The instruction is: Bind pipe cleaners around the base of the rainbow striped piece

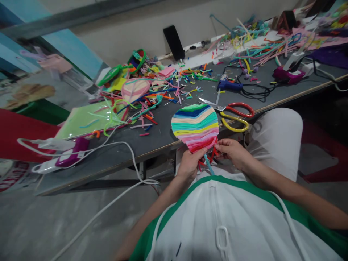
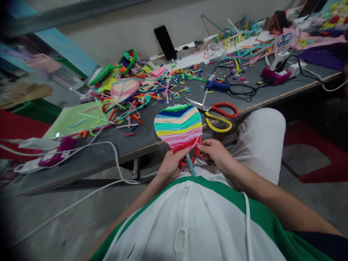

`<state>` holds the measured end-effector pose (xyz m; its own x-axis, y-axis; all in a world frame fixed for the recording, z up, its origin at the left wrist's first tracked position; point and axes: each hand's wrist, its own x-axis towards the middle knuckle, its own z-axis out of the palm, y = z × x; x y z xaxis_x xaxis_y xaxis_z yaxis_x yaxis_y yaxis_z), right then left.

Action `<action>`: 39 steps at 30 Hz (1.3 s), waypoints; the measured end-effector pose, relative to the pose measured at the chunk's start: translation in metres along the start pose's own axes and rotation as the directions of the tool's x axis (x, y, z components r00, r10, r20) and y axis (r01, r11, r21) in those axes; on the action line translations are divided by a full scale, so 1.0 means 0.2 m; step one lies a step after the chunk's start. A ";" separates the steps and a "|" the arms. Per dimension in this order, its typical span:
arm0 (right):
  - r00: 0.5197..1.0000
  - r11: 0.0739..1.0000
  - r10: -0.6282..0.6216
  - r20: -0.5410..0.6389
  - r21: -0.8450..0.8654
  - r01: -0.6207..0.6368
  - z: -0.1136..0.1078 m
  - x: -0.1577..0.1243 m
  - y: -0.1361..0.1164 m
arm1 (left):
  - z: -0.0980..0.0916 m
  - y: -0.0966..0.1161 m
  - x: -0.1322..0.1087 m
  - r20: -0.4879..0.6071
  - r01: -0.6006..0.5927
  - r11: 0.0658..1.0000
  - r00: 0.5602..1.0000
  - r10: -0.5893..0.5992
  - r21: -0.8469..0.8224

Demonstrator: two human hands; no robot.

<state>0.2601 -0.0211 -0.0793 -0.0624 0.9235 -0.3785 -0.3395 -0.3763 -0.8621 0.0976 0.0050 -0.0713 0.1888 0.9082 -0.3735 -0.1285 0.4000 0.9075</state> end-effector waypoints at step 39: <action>0.835 -0.056 -0.254 0.489 -0.869 0.492 0.11 -0.01 -0.36 | -0.03 0.03 0.00 0.147 0.039 0.995 0.989 -0.025 -0.088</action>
<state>0.2630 0.0060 -0.0091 -0.4247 0.9028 0.0675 0.8039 0.4104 -0.4306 0.0900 0.0085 -0.0664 0.3327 0.8699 -0.3642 -0.2062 0.4440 0.8720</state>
